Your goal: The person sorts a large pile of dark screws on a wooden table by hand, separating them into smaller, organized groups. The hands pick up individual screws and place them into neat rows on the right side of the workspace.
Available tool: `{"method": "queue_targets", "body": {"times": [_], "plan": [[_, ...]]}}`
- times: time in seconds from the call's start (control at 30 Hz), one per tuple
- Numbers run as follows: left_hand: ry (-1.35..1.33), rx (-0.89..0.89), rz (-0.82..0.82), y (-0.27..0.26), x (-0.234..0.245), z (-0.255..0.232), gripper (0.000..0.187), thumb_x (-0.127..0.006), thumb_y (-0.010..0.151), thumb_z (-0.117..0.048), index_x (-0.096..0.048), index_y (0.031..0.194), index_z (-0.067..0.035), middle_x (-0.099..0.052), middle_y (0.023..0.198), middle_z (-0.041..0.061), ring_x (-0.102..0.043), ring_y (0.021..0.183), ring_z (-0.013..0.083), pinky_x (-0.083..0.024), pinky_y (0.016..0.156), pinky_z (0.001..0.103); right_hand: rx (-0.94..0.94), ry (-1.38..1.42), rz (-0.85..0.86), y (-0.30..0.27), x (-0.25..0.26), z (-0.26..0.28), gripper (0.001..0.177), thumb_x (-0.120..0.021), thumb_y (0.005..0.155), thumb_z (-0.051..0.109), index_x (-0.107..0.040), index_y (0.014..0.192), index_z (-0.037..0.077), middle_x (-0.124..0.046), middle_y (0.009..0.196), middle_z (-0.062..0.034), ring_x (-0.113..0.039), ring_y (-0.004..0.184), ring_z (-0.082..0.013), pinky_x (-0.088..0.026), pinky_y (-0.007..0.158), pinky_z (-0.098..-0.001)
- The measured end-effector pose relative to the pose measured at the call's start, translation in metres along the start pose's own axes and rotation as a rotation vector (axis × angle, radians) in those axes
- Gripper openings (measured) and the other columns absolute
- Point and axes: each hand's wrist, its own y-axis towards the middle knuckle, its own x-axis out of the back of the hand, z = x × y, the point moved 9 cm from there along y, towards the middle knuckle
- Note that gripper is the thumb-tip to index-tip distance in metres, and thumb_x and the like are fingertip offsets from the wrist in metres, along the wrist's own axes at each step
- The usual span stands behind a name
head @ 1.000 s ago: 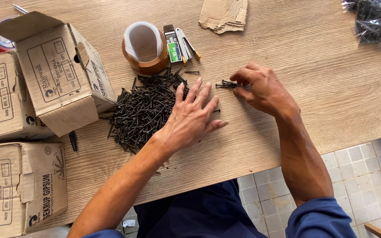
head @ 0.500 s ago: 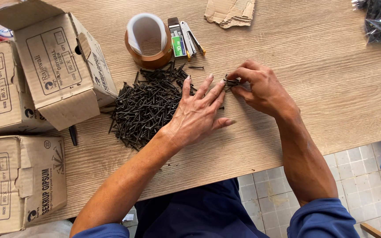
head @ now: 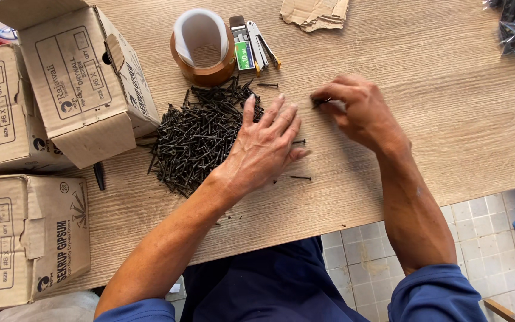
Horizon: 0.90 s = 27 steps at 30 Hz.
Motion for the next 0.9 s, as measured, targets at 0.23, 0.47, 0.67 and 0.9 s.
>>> {"method": "queue_targets", "body": {"times": [0.23, 0.47, 0.67, 0.9], "plan": [[0.032, 0.046, 0.043, -0.013, 0.018, 0.024, 0.025, -0.077, 0.097, -0.029, -0.078, 0.116, -0.013, -0.069, 0.127, 0.013, -0.057, 0.136, 0.0361, -0.033, 0.114, 0.071, -0.040, -0.094, -0.012, -0.005, 0.014, -0.016, 0.023, -0.085, 0.093, 0.006, -0.080, 0.114, 0.015, -0.071, 0.100, -0.0093, -0.069, 0.097, -0.0339, -0.058, 0.089, -0.0474], [-0.036, 0.037, 0.143, -0.013, 0.052, 0.027, 0.029, -0.070, 0.079, -0.005, -0.076, 0.106, -0.012, -0.063, 0.130, 0.012, -0.054, 0.130, 0.0362, -0.035, 0.115, 0.069, 0.114, -0.002, 0.152, -0.001, 0.018, 0.056, 0.045, -0.084, 0.093, 0.029, -0.074, 0.129, 0.004, -0.065, 0.118, -0.0172, -0.063, 0.106, -0.0310, -0.056, 0.091, -0.0477], [0.004, 0.001, 0.134, -0.017, 0.062, 0.025, 0.030, -0.083, 0.076, -0.037, -0.076, 0.096, -0.015, -0.063, 0.116, 0.010, -0.055, 0.116, 0.0349, -0.044, 0.098, 0.052, 0.165, 0.080, 0.596, -0.019, -0.043, 0.090, 0.072, -0.087, 0.080, 0.058, -0.058, 0.134, 0.019, -0.052, 0.125, -0.0127, -0.056, 0.113, -0.0316, -0.049, 0.095, -0.0484], [0.037, -0.054, 0.275, -0.025, 0.036, 0.012, 0.043, -0.087, 0.068, -0.052, -0.080, 0.100, -0.025, -0.055, 0.129, 0.015, -0.048, 0.128, 0.0393, -0.042, 0.105, 0.057, 0.228, 0.195, 0.406, -0.013, -0.030, 0.093, 0.014, -0.070, 0.099, 0.005, -0.063, 0.110, 0.010, -0.067, 0.097, -0.0059, -0.066, 0.082, -0.0277, -0.050, 0.072, -0.0404]]}}
